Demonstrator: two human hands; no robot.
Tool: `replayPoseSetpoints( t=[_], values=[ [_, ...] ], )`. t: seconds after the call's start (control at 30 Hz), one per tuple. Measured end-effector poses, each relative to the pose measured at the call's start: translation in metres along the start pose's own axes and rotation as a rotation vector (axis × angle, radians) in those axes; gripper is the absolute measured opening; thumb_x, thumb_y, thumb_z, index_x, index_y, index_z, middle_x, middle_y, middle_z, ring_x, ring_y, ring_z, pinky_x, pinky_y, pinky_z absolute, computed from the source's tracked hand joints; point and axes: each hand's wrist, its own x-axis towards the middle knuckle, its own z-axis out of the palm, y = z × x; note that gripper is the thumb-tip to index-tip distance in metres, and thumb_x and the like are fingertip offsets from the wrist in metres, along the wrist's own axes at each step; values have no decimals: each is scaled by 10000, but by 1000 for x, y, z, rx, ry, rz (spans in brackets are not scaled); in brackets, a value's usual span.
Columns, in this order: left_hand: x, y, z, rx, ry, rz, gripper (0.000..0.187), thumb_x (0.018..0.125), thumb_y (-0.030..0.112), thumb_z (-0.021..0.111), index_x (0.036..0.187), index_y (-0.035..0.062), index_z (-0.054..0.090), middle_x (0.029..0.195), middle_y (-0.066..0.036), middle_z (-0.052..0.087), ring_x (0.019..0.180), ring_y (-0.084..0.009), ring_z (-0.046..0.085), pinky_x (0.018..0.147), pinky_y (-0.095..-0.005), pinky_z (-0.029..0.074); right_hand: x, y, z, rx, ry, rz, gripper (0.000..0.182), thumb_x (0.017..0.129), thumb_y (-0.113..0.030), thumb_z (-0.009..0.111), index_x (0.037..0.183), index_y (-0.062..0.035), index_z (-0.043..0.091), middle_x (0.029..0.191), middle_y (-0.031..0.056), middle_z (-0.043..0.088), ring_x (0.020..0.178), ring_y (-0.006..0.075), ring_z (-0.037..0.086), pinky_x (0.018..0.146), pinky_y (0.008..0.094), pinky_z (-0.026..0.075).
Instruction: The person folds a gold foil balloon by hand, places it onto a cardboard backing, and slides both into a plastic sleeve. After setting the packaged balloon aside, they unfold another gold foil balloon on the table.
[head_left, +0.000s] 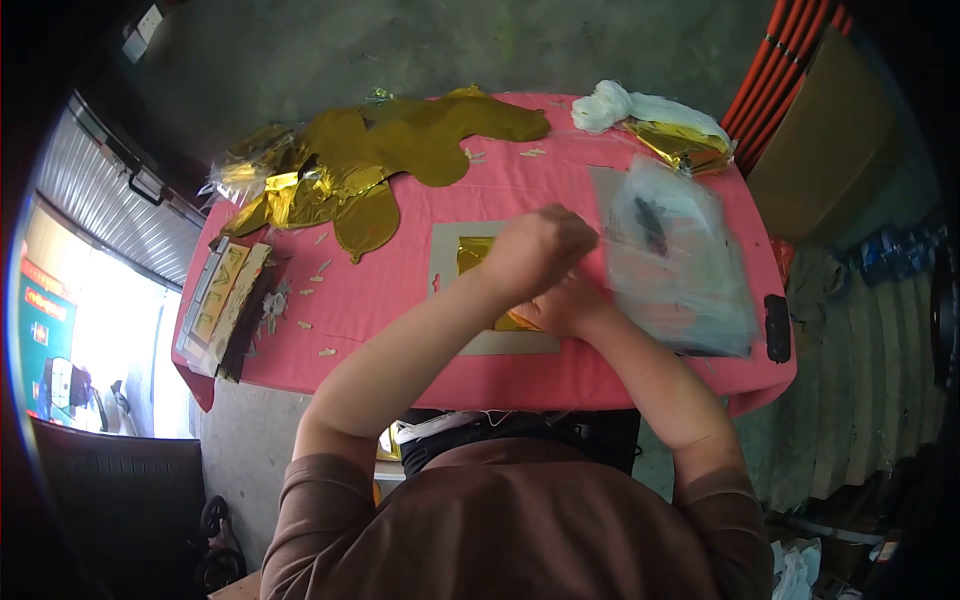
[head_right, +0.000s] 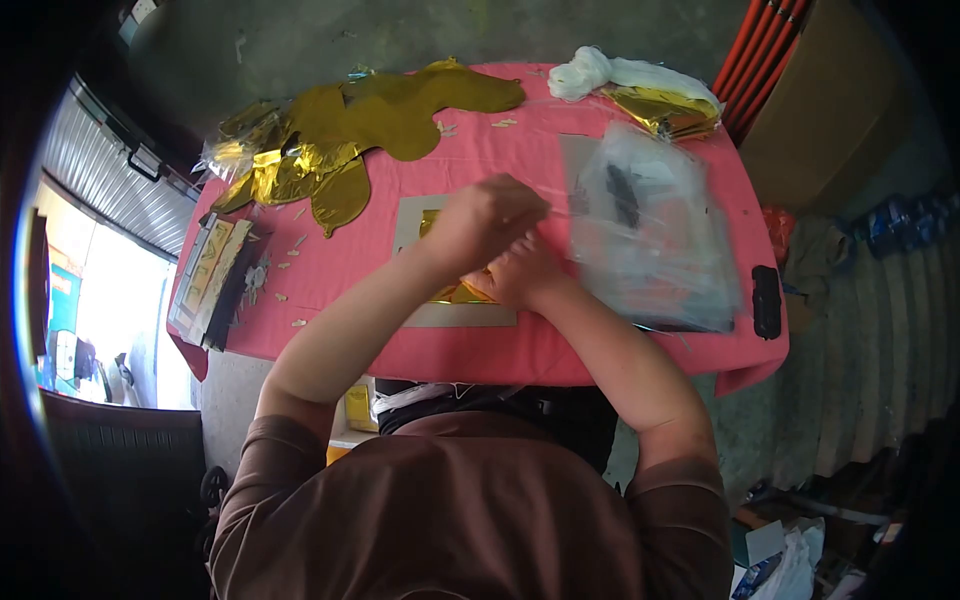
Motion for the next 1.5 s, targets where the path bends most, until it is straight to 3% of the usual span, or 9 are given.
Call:
replayPoseSetpoints(
  t=[0.1, 0.23, 0.6, 0.9, 0.97, 1.1, 1.17, 1.3, 1.5],
  values=[
    [-21, -3, -50, 83, 151, -65, 141, 728, 17, 679, 865, 46, 659, 874, -96, 652, 862, -268, 619, 743, -358, 509, 1, -9, -4, -263, -184, 143, 758, 905, -518, 429, 1384, 57, 311, 1454, 246, 282, 1400, 350, 173, 1143, 439, 147],
    [-71, -9, -127, 307, 137, -188, 83, 761, 57, 662, 839, 52, 637, 886, -72, 649, 845, -269, 614, 713, -368, 508, -3, 3, 7, -263, 8, 32, 763, 912, -495, 440, 1426, 29, 233, 1491, 221, 214, 1415, 333, 136, 1152, 436, 109],
    [-200, 10, -220, 337, -264, -728, 152, 710, 0, 700, 842, 30, 631, 913, -76, 652, 958, -259, 605, 860, -366, 463, -2, -1, 3, -265, -29, 70, 769, 920, -498, 431, 1438, 27, 216, 1510, 211, 187, 1416, 332, 144, 1147, 435, 119],
    [-157, 35, -178, 168, -313, -821, 337, 771, 201, 716, 1055, 50, 614, 1107, -128, 592, 1055, -323, 558, 929, -385, 444, -1, 0, 3, -296, -31, 59, 773, 921, -506, 427, 1443, 22, 213, 1511, 210, 185, 1415, 336, 147, 1143, 440, 135],
    [-162, 13, -140, 220, -155, -516, 336, 799, 214, 696, 1054, 15, 605, 1084, -154, 597, 1042, -326, 566, 888, -392, 462, -1, 0, 3, -292, -36, 63, 775, 920, -506, 428, 1443, 23, 212, 1511, 210, 184, 1415, 336, 147, 1142, 440, 136],
    [-145, -33, -102, 256, -92, -444, 361, 813, 230, 674, 1061, -21, 598, 1076, -181, 602, 980, -315, 601, 846, -386, 478, -1, 0, 3, -319, -36, 63, 776, 922, -507, 428, 1443, 25, 210, 1511, 211, 182, 1415, 336, 144, 1143, 436, 136],
    [-126, -42, -91, 230, -126, -770, 390, 811, 245, 656, 1078, -33, 595, 1054, -192, 617, 888, -321, 630, 795, -378, 498, -1, -1, 3, -305, -37, 63, 774, 922, -505, 429, 1441, 27, 212, 1510, 211, 185, 1415, 337, 145, 1143, 436, 135],
    [-94, -51, -88, 159, -348, -921, 426, 804, 262, 654, 1075, -61, 592, 965, -184, 643, 814, -301, 649, 757, -358, 506, -1, -2, 2, -281, -23, 69, 765, 924, -495, 435, 1438, 30, 218, 1507, 213, 193, 1415, 336, 146, 1144, 436, 127],
    [-101, -77, -82, -148, -112, -1068, 392, 783, 225, 647, 953, -121, 574, 771, -123, 663, 684, -197, 643, 646, -322, 506, -2, 1, 5, -286, 3, 40, 755, 920, -477, 446, 1428, 40, 235, 1501, 219, 204, 1413, 337, 154, 1146, 437, 118]
  ],
)
